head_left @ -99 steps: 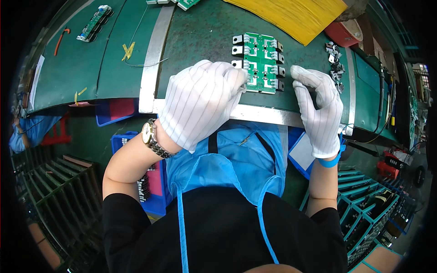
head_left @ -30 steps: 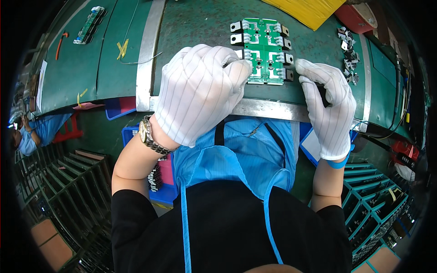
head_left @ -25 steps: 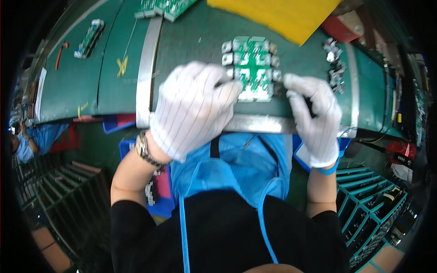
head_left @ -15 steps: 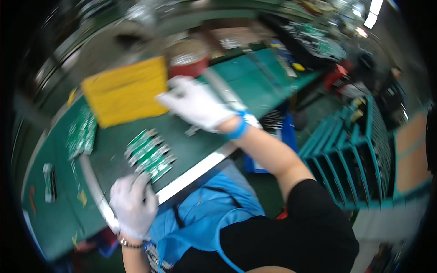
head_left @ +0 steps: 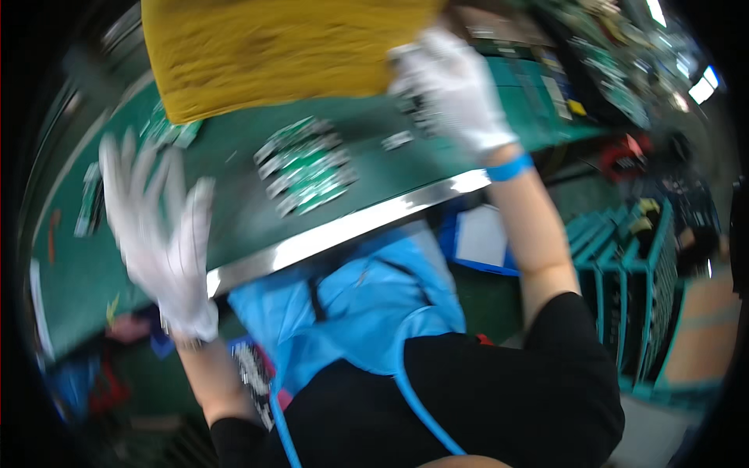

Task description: The person solders electronic components onto printed circuit boards with a soldering iron and solder wire.

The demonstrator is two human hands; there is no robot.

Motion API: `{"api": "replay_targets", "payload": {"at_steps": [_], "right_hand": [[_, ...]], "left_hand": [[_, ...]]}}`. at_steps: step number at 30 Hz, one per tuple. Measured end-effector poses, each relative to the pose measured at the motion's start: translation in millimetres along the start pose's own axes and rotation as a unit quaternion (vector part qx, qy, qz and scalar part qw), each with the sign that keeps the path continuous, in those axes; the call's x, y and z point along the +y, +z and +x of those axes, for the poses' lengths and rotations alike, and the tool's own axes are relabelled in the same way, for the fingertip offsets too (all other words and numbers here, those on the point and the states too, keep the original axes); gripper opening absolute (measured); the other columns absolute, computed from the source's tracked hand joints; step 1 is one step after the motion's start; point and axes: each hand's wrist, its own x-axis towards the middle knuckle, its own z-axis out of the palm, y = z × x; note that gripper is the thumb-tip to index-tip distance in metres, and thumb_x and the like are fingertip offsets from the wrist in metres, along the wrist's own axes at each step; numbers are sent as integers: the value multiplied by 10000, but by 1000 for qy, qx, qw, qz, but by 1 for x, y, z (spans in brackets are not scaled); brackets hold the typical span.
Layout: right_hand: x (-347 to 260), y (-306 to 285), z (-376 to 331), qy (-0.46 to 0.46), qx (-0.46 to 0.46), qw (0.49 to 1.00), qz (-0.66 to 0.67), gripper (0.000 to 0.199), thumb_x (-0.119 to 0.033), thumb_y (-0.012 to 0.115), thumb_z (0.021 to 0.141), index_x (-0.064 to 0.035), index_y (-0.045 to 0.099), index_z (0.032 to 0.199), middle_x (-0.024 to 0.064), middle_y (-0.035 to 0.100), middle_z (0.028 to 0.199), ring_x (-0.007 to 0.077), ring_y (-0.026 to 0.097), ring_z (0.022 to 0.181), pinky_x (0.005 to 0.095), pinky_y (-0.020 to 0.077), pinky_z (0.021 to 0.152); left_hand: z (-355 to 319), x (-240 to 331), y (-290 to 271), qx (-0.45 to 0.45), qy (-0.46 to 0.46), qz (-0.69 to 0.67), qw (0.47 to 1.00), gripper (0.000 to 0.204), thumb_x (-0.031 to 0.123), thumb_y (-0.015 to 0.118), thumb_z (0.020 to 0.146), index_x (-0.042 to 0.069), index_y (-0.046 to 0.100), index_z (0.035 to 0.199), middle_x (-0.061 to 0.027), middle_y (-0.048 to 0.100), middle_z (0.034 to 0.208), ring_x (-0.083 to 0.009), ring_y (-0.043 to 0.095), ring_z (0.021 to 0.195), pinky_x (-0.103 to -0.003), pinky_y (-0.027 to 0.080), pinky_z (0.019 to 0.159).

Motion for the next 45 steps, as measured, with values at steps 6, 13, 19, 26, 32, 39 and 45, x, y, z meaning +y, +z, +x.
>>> {"api": "replay_targets", "payload": {"at_steps": [6,13,19,26,32,39,45], "right_hand": [[-7,30,37,-28,-92,986,139,331,-247,573,1038,6,583,1251,83,686,1014,151,666,909,288,528,801],[-1,17,49,10,-79,990,117,466,-261,517,1065,16,485,1439,157,607,1353,211,650,1156,329,520,949],[11,45,62,-229,-151,952,-138,423,-371,621,993,-19,665,1225,184,716,1124,327,695,1064,374,541,900],[26,73,43,-273,-234,889,-282,621,-567,613,931,-63,623,1293,216,671,1176,402,634,1085,467,516,923],[16,85,53,-248,-271,875,-315,710,-626,646,880,10,658,1199,228,677,1071,399,645,1012,463,520,886],[3,95,67,-123,-329,874,-336,816,-712,644,833,60,691,1093,260,687,962,396,670,944,439,529,847],[-6,84,89,-9,-425,843,-330,825,-736,656,801,77,698,935,230,652,828,328,644,802,377,503,754]], "left_hand": [[26,15,-29,-133,-11,-229,964,279,89,739,932,-57,671,1160,-104,699,1143,-189,665,1083,-321,517,926],[-38,34,-23,-219,219,330,892,433,90,669,786,11,675,1211,-155,691,1206,-395,640,1171,-475,486,1046],[-63,29,15,-252,235,323,881,427,113,606,821,71,674,1241,-133,660,1283,-369,593,1260,-509,461,1093],[-71,20,21,-278,200,362,867,459,133,620,823,55,642,1275,-149,659,1251,-364,610,1229,-502,465,1092],[-65,16,14,-341,213,361,842,525,271,642,850,31,592,1314,-158,639,1292,-343,607,1237,-479,460,1099],[-72,14,12,-318,194,337,865,493,234,617,870,25,596,1316,-174,634,1315,-342,606,1248,-489,452,1106],[-76,11,12,-320,230,357,847,477,198,604,869,15,613,1309,-191,626,1318,-369,572,1284,-507,435,1119]]}}
